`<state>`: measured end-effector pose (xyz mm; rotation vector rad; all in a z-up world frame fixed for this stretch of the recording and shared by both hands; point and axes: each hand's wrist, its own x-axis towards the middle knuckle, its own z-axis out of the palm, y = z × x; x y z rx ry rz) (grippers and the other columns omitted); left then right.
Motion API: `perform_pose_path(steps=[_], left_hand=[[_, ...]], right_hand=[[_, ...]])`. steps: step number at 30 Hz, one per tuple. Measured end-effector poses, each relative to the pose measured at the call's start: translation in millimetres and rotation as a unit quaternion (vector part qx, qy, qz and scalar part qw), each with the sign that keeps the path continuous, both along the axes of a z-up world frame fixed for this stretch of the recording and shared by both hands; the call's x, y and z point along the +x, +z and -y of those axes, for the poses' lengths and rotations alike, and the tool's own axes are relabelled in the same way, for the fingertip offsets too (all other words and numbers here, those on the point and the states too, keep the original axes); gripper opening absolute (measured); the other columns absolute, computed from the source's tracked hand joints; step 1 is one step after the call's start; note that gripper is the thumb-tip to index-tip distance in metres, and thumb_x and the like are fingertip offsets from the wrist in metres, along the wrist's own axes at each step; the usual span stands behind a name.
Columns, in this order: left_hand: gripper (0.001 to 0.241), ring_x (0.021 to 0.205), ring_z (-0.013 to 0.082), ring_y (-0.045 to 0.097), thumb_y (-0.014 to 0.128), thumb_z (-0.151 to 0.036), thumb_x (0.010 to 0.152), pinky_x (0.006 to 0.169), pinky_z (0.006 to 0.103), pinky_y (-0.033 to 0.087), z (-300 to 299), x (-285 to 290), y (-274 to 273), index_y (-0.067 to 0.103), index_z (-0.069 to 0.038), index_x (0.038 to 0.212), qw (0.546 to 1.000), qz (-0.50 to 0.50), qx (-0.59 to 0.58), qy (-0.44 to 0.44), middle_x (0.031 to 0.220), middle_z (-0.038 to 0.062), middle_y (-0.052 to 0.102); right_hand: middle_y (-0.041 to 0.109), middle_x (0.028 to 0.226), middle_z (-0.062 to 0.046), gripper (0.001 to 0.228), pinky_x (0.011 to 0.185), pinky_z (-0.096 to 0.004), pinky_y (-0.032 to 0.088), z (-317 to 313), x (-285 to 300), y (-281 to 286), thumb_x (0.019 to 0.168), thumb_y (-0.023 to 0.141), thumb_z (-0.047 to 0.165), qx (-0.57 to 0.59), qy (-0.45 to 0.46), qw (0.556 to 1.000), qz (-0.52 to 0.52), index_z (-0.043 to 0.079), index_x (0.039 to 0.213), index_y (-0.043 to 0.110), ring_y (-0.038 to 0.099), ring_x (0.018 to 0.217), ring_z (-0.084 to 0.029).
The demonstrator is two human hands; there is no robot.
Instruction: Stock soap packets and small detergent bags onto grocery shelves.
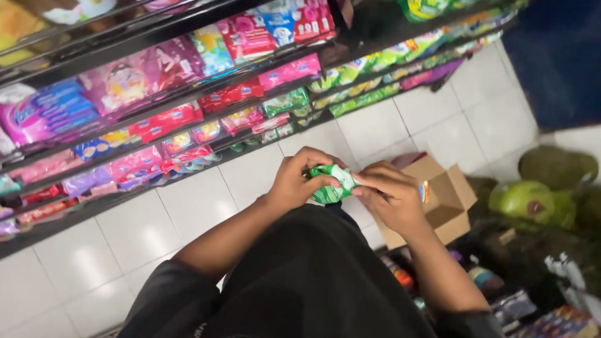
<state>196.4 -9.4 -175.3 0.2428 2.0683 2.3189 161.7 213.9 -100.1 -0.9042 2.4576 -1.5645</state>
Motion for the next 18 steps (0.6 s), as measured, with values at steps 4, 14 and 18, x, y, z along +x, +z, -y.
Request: perform_pose_path(steps=[4, 14, 18], left_hand=[[0.030, 0.114, 0.0273, 0.074, 0.080, 0.002, 0.088, 0.095, 0.0373, 0.062, -16.6, -7.1, 14.5, 0.058, -0.002, 0.108, 0.986, -0.125, 0.086, 0.066, 0.120, 0.019, 0.074], [0.008, 0.110, 0.0301, 0.076, 0.075, 0.006, 0.091, 0.096, 0.0395, 0.062, -66.0, -11.0, 45.5, 0.073, 0.000, 0.095, 0.959, -0.152, 0.067, 0.227, 0.117, 0.020, 0.076], [0.009, 0.114, 0.0297, 0.074, 0.079, 0.003, 0.088, 0.110, 0.0438, 0.056, -67.8, -7.7, 53.8, 0.071, -0.001, 0.092, 0.939, -0.190, -0.024, 0.285, 0.115, 0.016, 0.076]], right_hand=[[0.072, 0.090, -0.011, 0.026, 0.075, -0.033, 0.054, -13.5, -24.6, 7.9, 0.080, 0.081, -0.005, -0.051, 0.056, 0.997, -0.033, -0.003, 0.104, 0.075, 0.068, 0.084, -0.022], [0.072, 0.091, -0.012, 0.024, 0.072, -0.031, 0.053, -48.2, -64.7, 22.4, 0.080, 0.079, -0.011, -0.090, 0.119, 0.989, 0.010, -0.005, 0.103, 0.075, 0.067, 0.084, -0.022], [0.072, 0.090, -0.012, 0.023, 0.074, -0.032, 0.054, -50.3, -81.4, 23.6, 0.080, 0.080, -0.008, -0.096, 0.154, 0.983, -0.008, -0.004, 0.102, 0.075, 0.067, 0.085, -0.022]])
